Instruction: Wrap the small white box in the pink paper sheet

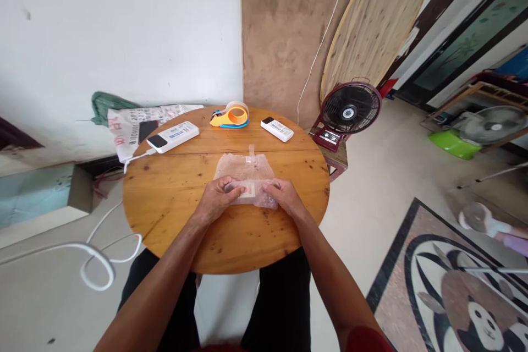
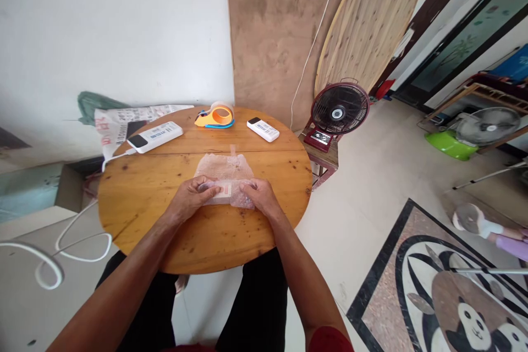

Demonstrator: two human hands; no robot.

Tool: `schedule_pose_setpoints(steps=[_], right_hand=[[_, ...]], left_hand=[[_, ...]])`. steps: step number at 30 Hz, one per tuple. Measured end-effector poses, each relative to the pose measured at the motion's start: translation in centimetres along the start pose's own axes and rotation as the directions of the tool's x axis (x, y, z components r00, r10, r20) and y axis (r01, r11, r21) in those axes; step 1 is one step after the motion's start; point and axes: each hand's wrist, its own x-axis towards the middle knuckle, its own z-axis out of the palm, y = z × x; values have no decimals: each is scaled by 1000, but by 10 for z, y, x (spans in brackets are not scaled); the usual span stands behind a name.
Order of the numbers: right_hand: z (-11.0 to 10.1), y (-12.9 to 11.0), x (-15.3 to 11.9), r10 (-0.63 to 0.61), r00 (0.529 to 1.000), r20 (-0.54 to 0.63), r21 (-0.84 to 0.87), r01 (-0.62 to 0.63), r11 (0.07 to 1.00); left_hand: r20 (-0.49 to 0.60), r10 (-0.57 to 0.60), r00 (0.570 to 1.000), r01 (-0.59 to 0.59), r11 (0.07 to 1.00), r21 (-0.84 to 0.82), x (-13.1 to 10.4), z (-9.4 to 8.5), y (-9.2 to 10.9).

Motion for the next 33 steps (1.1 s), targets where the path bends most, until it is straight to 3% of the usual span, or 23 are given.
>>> schedule_pose_setpoints(steps=[10,16,19,21,24,27,29,33], right_hand=[[-3,-2,-8,-26,999,-38,-101,22,995],[-7,-8,-17,-115,981,-154,-388,47,920],[-7,-15,-25,-241,950,-201,-549,95,831],[-3,-24,-35,-427,880,-207,-668,192,719],[13,-38,-51,-672,737,-70,-809,353,471],[39,-50,-66,-701,680,216,-791,543,283],[55,-57,-73,-686,660,306,-748,613,256],[69,-66,-76,-678,656,332,-671,669,319]], left_hand=[[1,-60,998,60,998,-1,-3,0,1],[-9,-40,999,40,999,-23,-4,1,3],[-22,-43,999,42,999,-29,-4,2,2],[-38,-37,999,36,999,-21,-5,2,1],[-48,-14,999,15,1000,6,-5,4,1],[-58,-15,998,16,1000,2,-5,4,0],[-59,-39,998,38,999,-20,-4,5,-2],[-47,-72,996,69,996,-65,-3,5,-5]])
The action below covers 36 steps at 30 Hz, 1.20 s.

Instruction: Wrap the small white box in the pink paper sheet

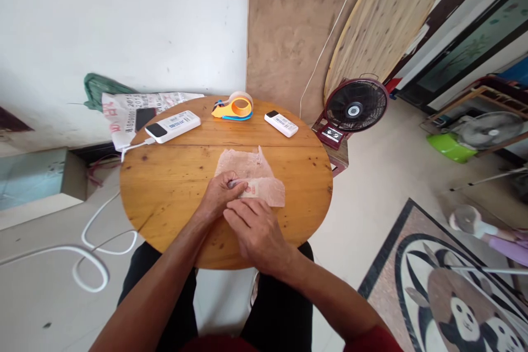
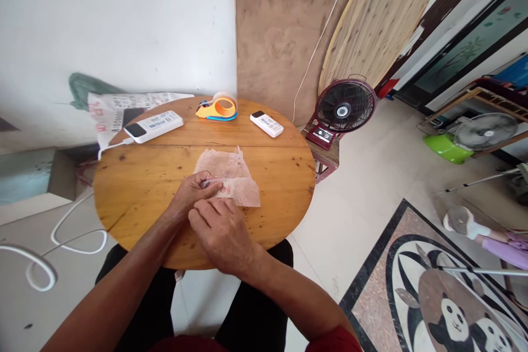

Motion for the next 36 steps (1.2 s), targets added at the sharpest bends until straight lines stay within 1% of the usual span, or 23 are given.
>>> schedule_pose_setpoints(steps=[2,4,5,8,12,14,16,18,20,23,25,26,30,33,36], right_hand=[[4,7,4,36,999,-11,49,-36,998],[11,21,7,125,992,-34,54,-123,991],[16,29,7,170,984,-45,52,-167,985],[29,48,5,205,976,-74,71,-200,977],[34,53,1,216,973,-84,101,-207,973],[33,52,-1,202,976,-80,99,-194,976],[34,52,-1,189,979,-82,88,-181,979],[35,53,-1,180,979,-94,76,-173,982],[36,53,0,167,981,-93,59,-162,985],[36,53,0,139,990,-39,11,-139,990],[36,52,0,134,991,0,-25,-134,991],[36,51,-1,138,990,10,-39,-137,990],[36,49,-1,157,987,26,-67,-155,986],[35,48,-1,164,986,29,-76,-161,984],[33,48,1,156,987,33,-89,-153,984]], left_hand=[[21,-1,1000,2,999,-51,0,0,0],[28,12,1000,-10,998,-68,0,-1,3],[22,22,1000,-21,999,-47,0,-1,5],[4,37,999,-38,997,70,-1,-2,11],[24,71,997,-75,973,217,-5,-11,16],[45,74,996,-84,951,299,-8,-21,17],[62,59,996,-76,941,329,-12,-33,17],[16,21,1000,-26,922,385,-15,-43,16],[-52,-18,998,41,878,477,-18,-50,16],[-132,-59,989,122,830,544,-21,-53,14],[-162,-108,981,177,838,516,-22,-53,12],[-164,-150,975,212,846,489,-23,-52,12],[-112,-331,937,349,869,350,-25,-47,15],[-84,-383,920,391,882,263,-25,-42,21],[-76,-385,920,392,900,189,-21,-35,24]])
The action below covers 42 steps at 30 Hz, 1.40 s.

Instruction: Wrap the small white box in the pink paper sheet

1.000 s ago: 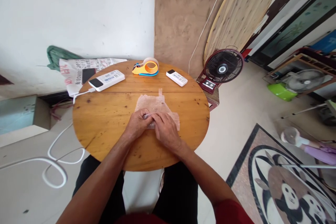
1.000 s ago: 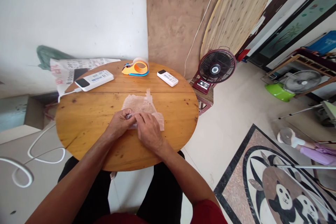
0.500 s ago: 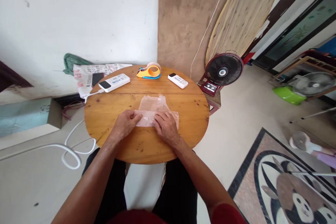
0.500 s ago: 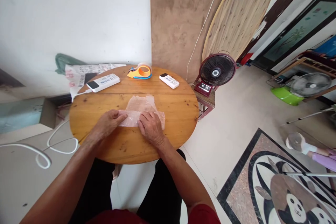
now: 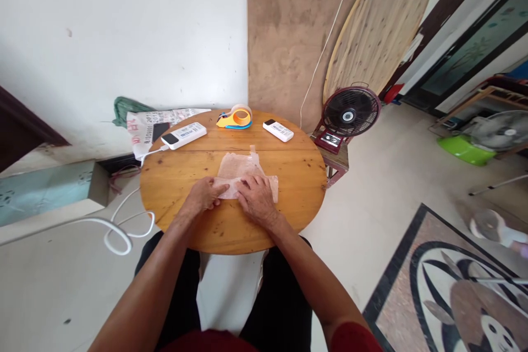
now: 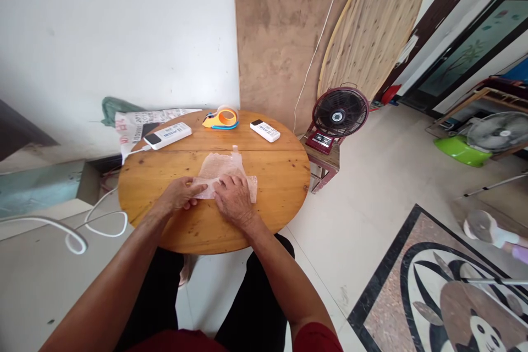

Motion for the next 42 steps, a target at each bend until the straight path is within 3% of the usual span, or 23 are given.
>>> schedule_pose_setpoints(steps=[5,7,12,15,18,22,26,34,39,42], right_hand=[[-1,-2,3,-9,1000,11,-39,9,999],[0,-2,5,-9,1000,19,-49,10,999],[0,-3,7,-17,999,30,-48,18,999],[-2,-4,7,-9,999,36,-35,10,999],[-5,-4,6,-6,999,43,-21,7,1000],[-5,-5,6,-7,999,43,-22,8,1000],[-5,-5,6,1,999,44,-22,0,1000],[-5,-4,8,-11,999,42,-8,11,1000],[-3,2,5,14,1000,-3,140,-14,990],[-1,6,2,52,998,-45,234,-40,971]], left_hand=[[-49,45,998,-49,996,-74,5,11,-3],[-61,23,998,-33,984,-177,6,15,-3],[-2,-31,1000,25,859,-511,1,27,2],[-10,-25,1000,15,813,-582,-1,32,3],[-30,-20,999,2,857,-515,-1,29,0],[-17,30,999,-32,984,-178,4,16,-4],[12,31,999,-32,999,28,12,10,-3],[-135,97,986,-108,991,-77,13,28,5],[-84,97,992,-116,961,-252,12,36,14],[-97,159,983,-177,957,-230,15,40,11]])
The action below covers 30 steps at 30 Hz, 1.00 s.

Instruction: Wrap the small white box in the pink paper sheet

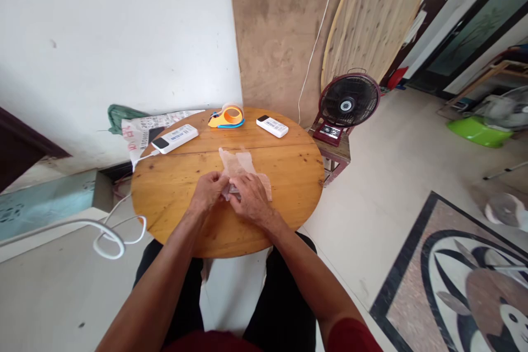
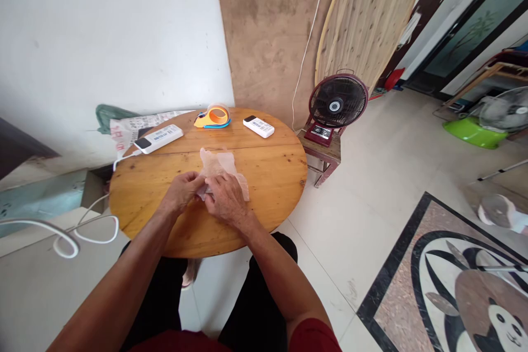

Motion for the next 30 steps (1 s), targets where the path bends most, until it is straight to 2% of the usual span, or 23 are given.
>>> schedule_pose_setpoints(steps=[4,7,11,13,15,18,23,27,30], right_hand=[[-2,2,-5,22,998,-67,76,-17,997],[-5,1,-6,56,994,-94,114,-45,992],[-8,-1,-6,104,988,-110,157,-86,984],[-8,0,-6,127,986,-111,168,-107,980],[-5,1,-6,140,982,-124,176,-117,977],[0,4,-7,149,976,-157,181,-120,976],[0,11,-5,153,973,-175,129,-131,983],[-9,21,-6,259,940,-221,59,-253,966],[-15,29,-12,393,882,-261,73,-388,919]], left_hand=[[5,121,993,-121,987,101,-5,0,1],[106,104,989,-114,989,89,-17,-4,12],[285,128,950,-163,981,104,-25,-12,23],[322,151,935,-207,968,146,-25,-13,23],[309,185,933,-259,942,216,-23,-10,22],[256,287,923,-371,843,391,-23,-4,17],[235,451,861,-481,572,665,-28,5,8],[296,565,770,-566,391,726,-29,8,4],[327,589,739,-595,343,726,-28,8,4]])
